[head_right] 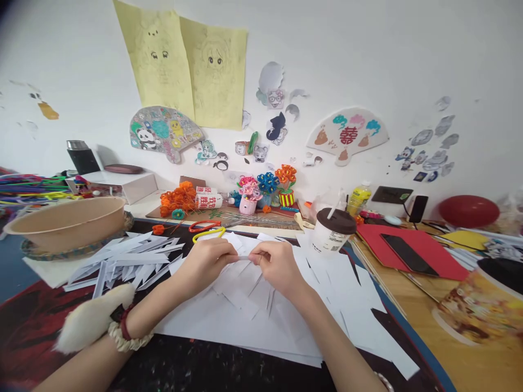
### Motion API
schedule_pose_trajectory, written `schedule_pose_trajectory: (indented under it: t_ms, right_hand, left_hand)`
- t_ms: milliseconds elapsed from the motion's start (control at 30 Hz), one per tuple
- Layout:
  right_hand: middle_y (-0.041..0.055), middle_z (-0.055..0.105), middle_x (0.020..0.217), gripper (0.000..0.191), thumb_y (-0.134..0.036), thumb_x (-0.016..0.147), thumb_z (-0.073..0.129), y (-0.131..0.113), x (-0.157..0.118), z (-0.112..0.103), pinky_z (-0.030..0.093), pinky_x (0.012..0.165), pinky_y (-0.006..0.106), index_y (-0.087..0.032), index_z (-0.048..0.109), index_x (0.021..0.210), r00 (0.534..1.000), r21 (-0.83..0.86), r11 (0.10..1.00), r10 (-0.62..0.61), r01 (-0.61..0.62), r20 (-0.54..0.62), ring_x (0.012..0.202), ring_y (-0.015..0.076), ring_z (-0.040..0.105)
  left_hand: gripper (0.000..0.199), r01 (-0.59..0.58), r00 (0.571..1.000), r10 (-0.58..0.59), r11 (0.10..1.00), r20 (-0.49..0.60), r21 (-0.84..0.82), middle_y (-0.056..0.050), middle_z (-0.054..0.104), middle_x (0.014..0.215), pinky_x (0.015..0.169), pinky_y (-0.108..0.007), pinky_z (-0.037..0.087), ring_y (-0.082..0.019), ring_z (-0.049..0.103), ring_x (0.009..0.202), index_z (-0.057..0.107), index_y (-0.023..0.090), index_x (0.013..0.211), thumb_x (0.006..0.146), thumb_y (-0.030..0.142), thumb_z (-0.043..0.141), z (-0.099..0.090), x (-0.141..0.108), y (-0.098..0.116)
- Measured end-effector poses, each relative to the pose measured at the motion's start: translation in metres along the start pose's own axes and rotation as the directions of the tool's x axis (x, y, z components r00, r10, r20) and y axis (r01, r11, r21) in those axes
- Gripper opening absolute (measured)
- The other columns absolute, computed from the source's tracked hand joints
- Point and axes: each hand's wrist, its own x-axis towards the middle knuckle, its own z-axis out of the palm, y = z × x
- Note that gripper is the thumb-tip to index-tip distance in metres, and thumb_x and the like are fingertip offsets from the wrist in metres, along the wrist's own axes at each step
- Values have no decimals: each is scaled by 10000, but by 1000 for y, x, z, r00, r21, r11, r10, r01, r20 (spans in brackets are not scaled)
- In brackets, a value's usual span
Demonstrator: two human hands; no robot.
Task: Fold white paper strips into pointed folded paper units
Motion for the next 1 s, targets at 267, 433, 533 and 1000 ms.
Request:
schedule_pose_trajectory:
  t_ms: [267, 433, 533, 1000]
  right_hand:
    - [17, 672, 586, 192, -102, 781, 574, 3, -2, -4, 432, 546, 262, -182, 651, 624, 1000, -2, 1000, 25, -25, 10, 568, 163, 592]
    - [15, 672, 585, 179, -128, 781, 600, 6, -2, -2, 431, 548, 267, -187, 659, 622, 999, -10, 999, 40, -40, 6, 561, 160, 580]
    - [17, 664, 589, 180, -197, 787, 652, 7, -1, -2, 423, 543, 269, -186, 645, 607, 998, -14, 998, 59, -59, -21, 548, 153, 551]
    - [10, 610, 606, 223, -208, 833, 606, -5, 2, -14, 430, 567, 274, -188, 583, 612, 994, 112, 990, -90, 84, 55, 586, 150, 537]
  left_hand:
    - [137, 38, 999, -37, 999, 27, -17, -16, 716, 741, 642, -242, 422, -152, 623, 698, 715, 176, 762, 855, 144, 620, -1, 0, 1]
    - [154, 37, 999, -37, 999, 36, -5, -23, 719, 749, 638, -247, 416, -162, 627, 704, 716, 181, 765, 860, 149, 599, -2, -1, 0]
    - [157, 46, 998, -46, 999, 38, -10, -27, 722, 763, 638, -249, 414, -165, 630, 713, 717, 179, 776, 863, 146, 591, -4, -1, -1]
    - [110, 60, 997, -50, 978, 53, -201, -7, 731, 752, 651, -224, 434, -130, 618, 689, 717, 177, 755, 822, 138, 639, -8, 2, -7]
